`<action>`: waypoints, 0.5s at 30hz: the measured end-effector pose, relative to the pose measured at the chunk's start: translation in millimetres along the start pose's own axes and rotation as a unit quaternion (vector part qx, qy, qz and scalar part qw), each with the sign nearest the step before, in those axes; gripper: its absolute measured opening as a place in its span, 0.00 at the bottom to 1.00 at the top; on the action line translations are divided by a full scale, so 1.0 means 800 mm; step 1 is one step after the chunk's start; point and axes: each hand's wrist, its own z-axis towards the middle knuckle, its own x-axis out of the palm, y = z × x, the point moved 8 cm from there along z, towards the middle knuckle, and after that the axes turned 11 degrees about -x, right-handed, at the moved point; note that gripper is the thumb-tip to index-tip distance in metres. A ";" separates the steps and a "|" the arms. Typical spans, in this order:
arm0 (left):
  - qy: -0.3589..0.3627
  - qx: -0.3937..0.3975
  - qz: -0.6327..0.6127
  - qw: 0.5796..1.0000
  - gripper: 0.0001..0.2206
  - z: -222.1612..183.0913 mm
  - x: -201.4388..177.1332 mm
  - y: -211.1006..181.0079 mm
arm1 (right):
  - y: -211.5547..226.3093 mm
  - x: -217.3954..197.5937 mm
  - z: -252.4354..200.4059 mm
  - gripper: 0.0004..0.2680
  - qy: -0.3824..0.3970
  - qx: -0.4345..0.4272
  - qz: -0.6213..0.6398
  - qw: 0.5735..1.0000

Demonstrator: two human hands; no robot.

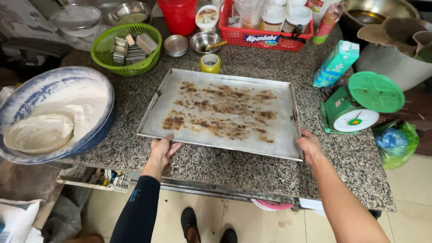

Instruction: The person takes paper cups and a tray from a rack, then places metal baking molds into the tray by hand.

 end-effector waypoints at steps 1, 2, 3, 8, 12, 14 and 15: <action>-0.006 -0.012 0.000 1.000 0.19 0.005 -0.002 0.005 | -0.001 0.000 -0.004 0.24 -0.003 -0.006 -0.047 0.999; -0.011 -0.023 0.000 1.000 0.18 0.008 -0.008 0.011 | -0.003 -0.002 -0.010 0.24 -0.005 -0.013 -0.093 0.996; -0.017 -0.042 0.017 0.999 0.17 0.011 -0.013 0.018 | -0.001 -0.004 -0.011 0.25 -0.008 -0.022 -0.140 0.990; -0.052 -0.110 0.169 0.978 0.12 0.008 -0.058 0.069 | 0.001 -0.017 -0.029 0.23 -0.012 -0.060 -0.464 0.884; -0.085 -0.112 0.299 0.944 0.15 0.002 -0.069 0.060 | 0.014 -0.019 -0.037 0.22 -0.014 -0.078 -0.478 0.875; -0.083 -0.045 0.432 0.897 0.20 -0.010 -0.063 0.028 | 0.045 -0.013 -0.043 0.19 -0.061 -0.123 -0.526 0.839; -0.064 -0.083 0.409 0.907 0.20 -0.015 -0.058 0.022 | 0.066 -0.005 -0.040 0.18 -0.084 -0.150 -0.547 0.819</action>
